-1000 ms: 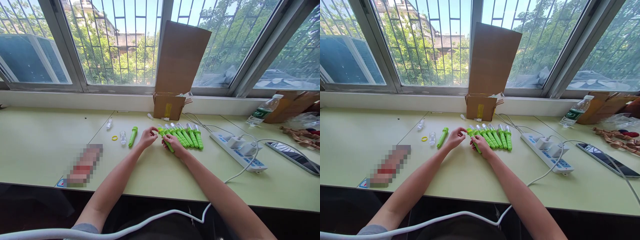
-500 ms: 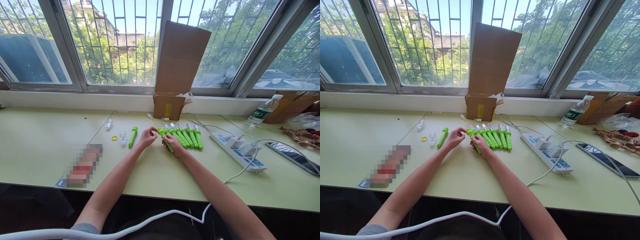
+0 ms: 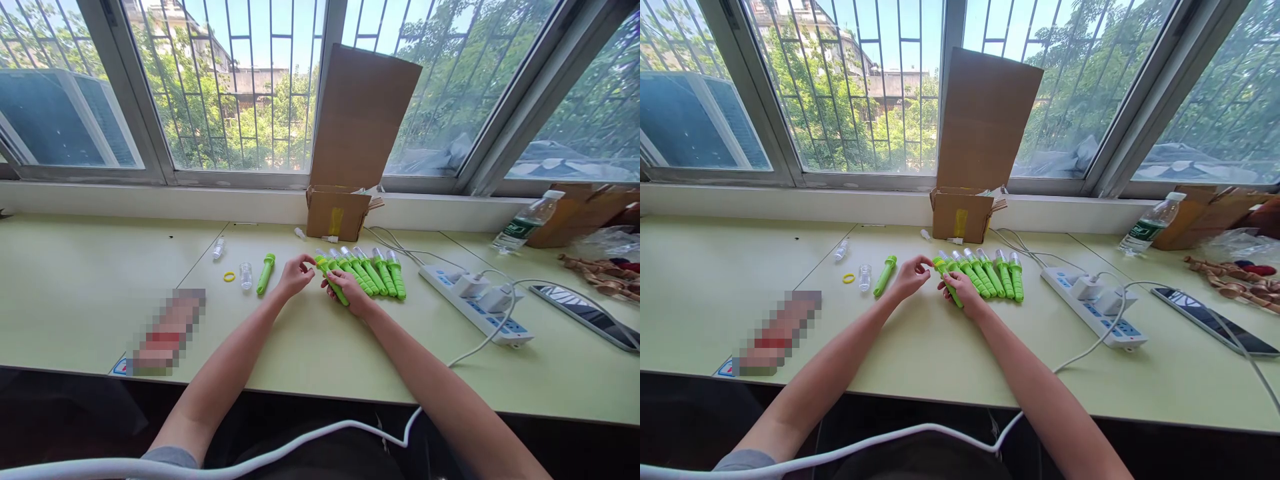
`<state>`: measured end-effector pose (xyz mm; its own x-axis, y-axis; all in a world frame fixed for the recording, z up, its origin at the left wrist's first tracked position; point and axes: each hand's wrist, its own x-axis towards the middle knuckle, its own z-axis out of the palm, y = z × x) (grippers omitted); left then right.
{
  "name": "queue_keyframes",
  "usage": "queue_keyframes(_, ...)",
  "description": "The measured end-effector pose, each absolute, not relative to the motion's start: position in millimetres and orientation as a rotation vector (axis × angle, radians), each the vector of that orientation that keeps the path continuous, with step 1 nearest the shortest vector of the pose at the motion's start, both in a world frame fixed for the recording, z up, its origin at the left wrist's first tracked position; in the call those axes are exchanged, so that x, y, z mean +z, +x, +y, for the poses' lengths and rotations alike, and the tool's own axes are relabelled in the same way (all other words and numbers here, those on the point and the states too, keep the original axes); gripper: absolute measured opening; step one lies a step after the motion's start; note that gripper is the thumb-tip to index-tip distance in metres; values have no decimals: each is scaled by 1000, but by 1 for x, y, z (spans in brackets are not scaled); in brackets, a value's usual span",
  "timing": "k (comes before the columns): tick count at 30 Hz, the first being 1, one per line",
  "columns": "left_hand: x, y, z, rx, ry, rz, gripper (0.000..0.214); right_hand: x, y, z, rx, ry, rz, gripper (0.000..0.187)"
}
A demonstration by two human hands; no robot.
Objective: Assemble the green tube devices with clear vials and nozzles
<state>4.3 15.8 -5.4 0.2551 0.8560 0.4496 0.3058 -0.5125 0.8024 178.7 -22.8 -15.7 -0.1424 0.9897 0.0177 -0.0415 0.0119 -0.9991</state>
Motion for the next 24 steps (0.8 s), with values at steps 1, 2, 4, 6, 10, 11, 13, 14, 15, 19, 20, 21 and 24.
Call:
queue_keyframes(1,-6,4,16,1238,1957,1050,23,-16,179,-23,1328,-1092,-1291,34)
queue_keyframes(2,-6,4,16,1239,1958,1048,23,-16,180,-23,1338,-1084,-1292,34)
queue_keyframes(4,-6,4,16,1239,1958,1044,23,-17,181,-22,1359,-1069,-1292,35)
queue_keyframes(6,-7,4,16,1239,1956,1043,23,-18,182,-21,1372,-1062,-1292,35)
queue_keyframes(10,-8,3,16,1232,1961,1034,21,-20,181,-20,1316,-1091,-1297,35)
queue_keyframes(11,-9,3,16,1233,1961,1027,20,-20,181,-20,1295,-1098,-1298,35)
queue_keyframes(13,-10,3,16,1238,1955,1020,21,-20,181,-20,1272,-1099,-1297,36)
queue_keyframes(14,-10,3,16,1241,1952,1023,22,-20,181,-20,1272,-1096,-1295,37)
queue_keyframes(15,-10,3,17,1242,1950,1029,22,-20,181,-20,1281,-1091,-1293,37)
queue_keyframes(19,-10,4,17,1247,1965,1038,23,-19,182,-20,1348,-1058,-1285,36)
queue_keyframes(20,-10,4,17,1249,1969,1035,23,-19,183,-19,1364,-1049,-1283,36)
queue_keyframes(21,-10,4,17,1251,1971,1034,23,-19,183,-19,1378,-1042,-1279,35)
queue_keyframes(24,-9,4,16,1249,1967,1032,23,-19,184,-19,1410,-1040,-1257,35)
